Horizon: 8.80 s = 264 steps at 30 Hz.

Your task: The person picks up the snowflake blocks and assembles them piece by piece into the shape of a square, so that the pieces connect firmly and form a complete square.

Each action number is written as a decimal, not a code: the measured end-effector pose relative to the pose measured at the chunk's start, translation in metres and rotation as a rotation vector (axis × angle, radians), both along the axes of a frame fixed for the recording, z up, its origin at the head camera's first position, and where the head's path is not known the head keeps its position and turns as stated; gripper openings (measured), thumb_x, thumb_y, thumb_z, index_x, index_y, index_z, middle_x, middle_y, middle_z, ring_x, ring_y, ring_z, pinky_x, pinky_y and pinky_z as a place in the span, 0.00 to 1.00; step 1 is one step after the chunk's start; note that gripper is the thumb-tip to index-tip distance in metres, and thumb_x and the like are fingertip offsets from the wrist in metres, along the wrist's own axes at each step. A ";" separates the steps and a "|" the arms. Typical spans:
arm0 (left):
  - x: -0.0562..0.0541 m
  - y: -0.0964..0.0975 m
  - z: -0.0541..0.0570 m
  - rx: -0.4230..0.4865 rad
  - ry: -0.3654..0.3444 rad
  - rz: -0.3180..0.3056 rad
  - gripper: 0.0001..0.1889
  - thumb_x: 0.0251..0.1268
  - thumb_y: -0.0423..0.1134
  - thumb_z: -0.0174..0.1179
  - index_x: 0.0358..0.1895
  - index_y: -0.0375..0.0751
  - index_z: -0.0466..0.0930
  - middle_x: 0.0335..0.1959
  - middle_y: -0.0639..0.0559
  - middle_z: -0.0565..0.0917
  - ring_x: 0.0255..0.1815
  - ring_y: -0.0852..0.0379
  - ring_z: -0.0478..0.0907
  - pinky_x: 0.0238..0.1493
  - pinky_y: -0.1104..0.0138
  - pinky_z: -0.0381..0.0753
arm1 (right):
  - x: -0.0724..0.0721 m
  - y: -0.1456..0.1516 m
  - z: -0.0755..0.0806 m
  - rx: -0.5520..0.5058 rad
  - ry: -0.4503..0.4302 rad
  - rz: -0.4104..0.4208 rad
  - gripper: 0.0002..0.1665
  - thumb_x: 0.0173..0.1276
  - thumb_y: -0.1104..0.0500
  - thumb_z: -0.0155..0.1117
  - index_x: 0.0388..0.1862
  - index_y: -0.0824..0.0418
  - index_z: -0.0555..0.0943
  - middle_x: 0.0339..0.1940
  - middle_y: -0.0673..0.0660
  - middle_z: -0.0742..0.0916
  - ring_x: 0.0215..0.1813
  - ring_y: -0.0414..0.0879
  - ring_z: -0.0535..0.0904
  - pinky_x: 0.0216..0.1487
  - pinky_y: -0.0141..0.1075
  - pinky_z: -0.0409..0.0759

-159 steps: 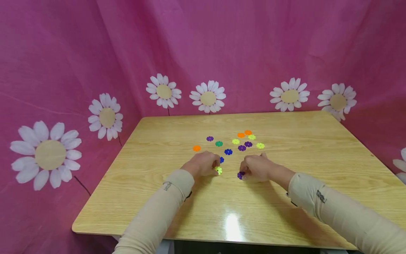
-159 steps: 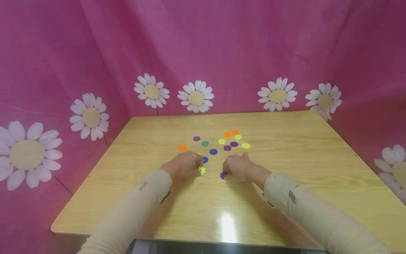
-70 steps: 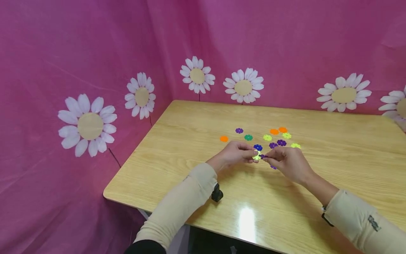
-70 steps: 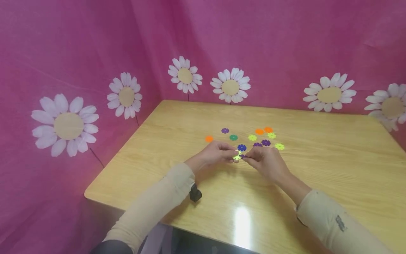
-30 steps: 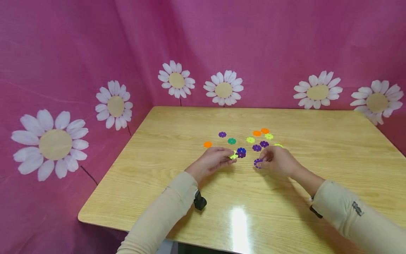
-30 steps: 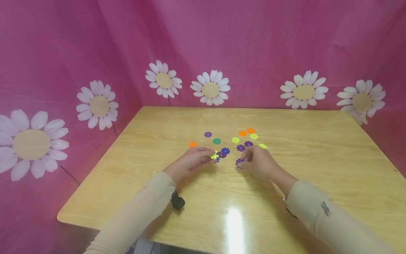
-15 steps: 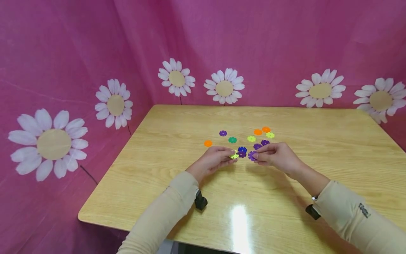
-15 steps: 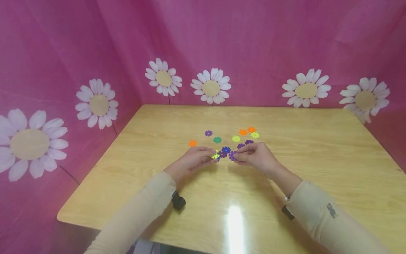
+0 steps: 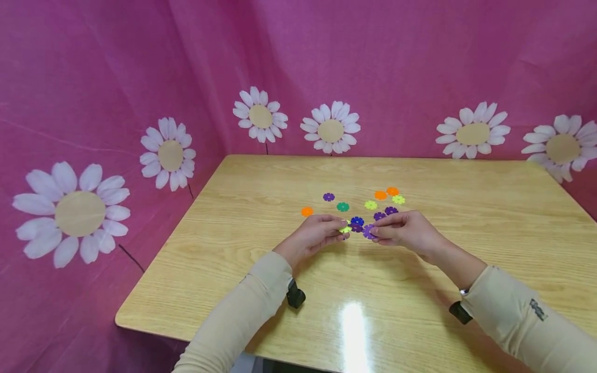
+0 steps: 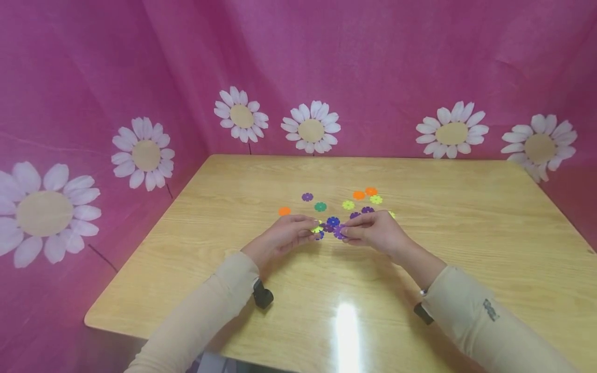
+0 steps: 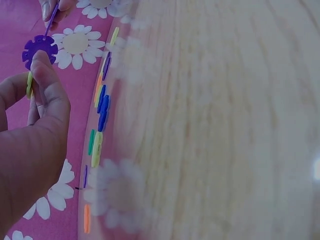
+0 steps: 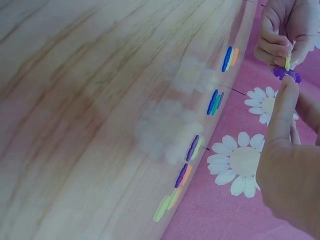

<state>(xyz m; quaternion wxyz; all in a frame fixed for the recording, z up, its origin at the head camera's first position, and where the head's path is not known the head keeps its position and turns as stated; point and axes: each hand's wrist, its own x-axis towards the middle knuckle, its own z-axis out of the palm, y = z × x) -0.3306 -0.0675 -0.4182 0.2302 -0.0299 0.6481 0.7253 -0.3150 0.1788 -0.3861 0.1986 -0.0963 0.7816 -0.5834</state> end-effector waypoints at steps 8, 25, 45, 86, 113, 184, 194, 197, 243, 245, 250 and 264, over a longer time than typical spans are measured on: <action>-0.005 -0.001 0.001 -0.001 0.009 0.000 0.15 0.71 0.36 0.61 0.57 0.34 0.79 0.47 0.46 0.85 0.47 0.56 0.87 0.51 0.69 0.87 | -0.005 -0.002 0.005 -0.005 0.002 0.023 0.24 0.71 0.63 0.65 0.60 0.79 0.76 0.44 0.56 0.90 0.42 0.40 0.88 0.55 0.42 0.86; 0.008 0.006 -0.004 0.065 -0.037 0.026 0.13 0.70 0.34 0.62 0.54 0.32 0.80 0.43 0.45 0.87 0.42 0.56 0.87 0.39 0.74 0.87 | 0.000 -0.003 -0.002 -0.049 -0.083 0.028 0.24 0.71 0.63 0.64 0.61 0.76 0.77 0.47 0.58 0.90 0.46 0.43 0.88 0.57 0.43 0.84; 0.006 0.001 0.009 0.117 -0.040 0.054 0.16 0.73 0.35 0.59 0.58 0.30 0.78 0.38 0.50 0.84 0.37 0.61 0.85 0.39 0.77 0.86 | -0.015 0.006 0.012 0.022 0.022 0.104 0.31 0.78 0.51 0.57 0.63 0.79 0.73 0.56 0.71 0.85 0.49 0.50 0.88 0.55 0.42 0.86; 0.016 -0.005 0.003 0.142 -0.043 0.064 0.15 0.74 0.34 0.57 0.57 0.29 0.77 0.40 0.47 0.83 0.39 0.58 0.83 0.40 0.76 0.86 | -0.052 0.061 -0.017 0.680 0.445 0.038 0.15 0.60 0.60 0.73 0.40 0.68 0.80 0.35 0.62 0.87 0.36 0.50 0.83 0.35 0.38 0.81; 0.013 -0.010 0.000 0.133 -0.048 0.077 0.16 0.74 0.35 0.57 0.58 0.29 0.76 0.39 0.47 0.83 0.38 0.60 0.83 0.38 0.78 0.85 | 0.011 0.002 -0.009 0.236 0.565 0.031 0.06 0.65 0.62 0.71 0.39 0.64 0.87 0.34 0.57 0.91 0.36 0.45 0.89 0.36 0.28 0.87; 0.020 0.005 -0.007 0.180 -0.085 0.186 0.06 0.73 0.33 0.57 0.46 0.35 0.78 0.37 0.49 0.83 0.36 0.59 0.85 0.37 0.76 0.86 | 0.010 -0.005 -0.007 0.240 0.920 0.105 0.05 0.62 0.70 0.71 0.38 0.66 0.89 0.27 0.51 0.90 0.29 0.42 0.87 0.30 0.25 0.85; 0.018 0.006 -0.008 0.165 -0.089 0.190 0.07 0.72 0.34 0.58 0.48 0.34 0.79 0.37 0.49 0.84 0.35 0.60 0.85 0.37 0.76 0.86 | 0.010 -0.005 -0.008 0.274 0.938 0.100 0.06 0.61 0.71 0.71 0.37 0.66 0.89 0.27 0.51 0.90 0.28 0.40 0.86 0.30 0.25 0.85; 0.018 0.006 -0.007 0.166 -0.082 0.188 0.09 0.72 0.34 0.58 0.50 0.33 0.79 0.37 0.48 0.84 0.36 0.60 0.85 0.36 0.77 0.85 | 0.011 -0.006 -0.006 0.285 0.983 0.096 0.07 0.61 0.72 0.71 0.37 0.66 0.89 0.26 0.52 0.90 0.28 0.39 0.86 0.29 0.26 0.85; 0.025 0.005 0.026 -0.291 0.149 -0.124 0.15 0.70 0.50 0.61 0.44 0.43 0.88 0.42 0.56 0.81 0.46 0.58 0.73 0.55 0.60 0.77 | 0.003 -0.007 0.009 0.112 0.615 0.299 0.07 0.68 0.66 0.66 0.43 0.65 0.86 0.38 0.59 0.91 0.39 0.42 0.89 0.42 0.36 0.90; 0.028 0.004 0.024 -0.276 0.147 -0.112 0.15 0.70 0.50 0.61 0.43 0.43 0.89 0.40 0.56 0.81 0.46 0.58 0.73 0.54 0.60 0.74 | 0.003 -0.009 0.009 0.120 0.611 0.299 0.08 0.67 0.65 0.68 0.44 0.65 0.86 0.39 0.59 0.91 0.40 0.41 0.89 0.42 0.33 0.89; 0.029 0.002 0.019 -0.188 0.119 -0.092 0.15 0.71 0.49 0.58 0.43 0.42 0.88 0.41 0.56 0.82 0.50 0.55 0.75 0.60 0.56 0.73 | -0.004 -0.009 0.014 0.215 0.594 0.275 0.13 0.65 0.63 0.70 0.47 0.66 0.86 0.43 0.59 0.90 0.41 0.44 0.89 0.41 0.30 0.88; 0.020 0.004 0.024 0.098 -0.005 0.006 0.15 0.76 0.37 0.52 0.56 0.30 0.79 0.48 0.37 0.87 0.45 0.50 0.89 0.52 0.63 0.87 | -0.053 -0.034 0.004 0.678 0.713 0.362 0.11 0.61 0.67 0.70 0.43 0.71 0.86 0.41 0.65 0.90 0.45 0.59 0.88 0.49 0.49 0.88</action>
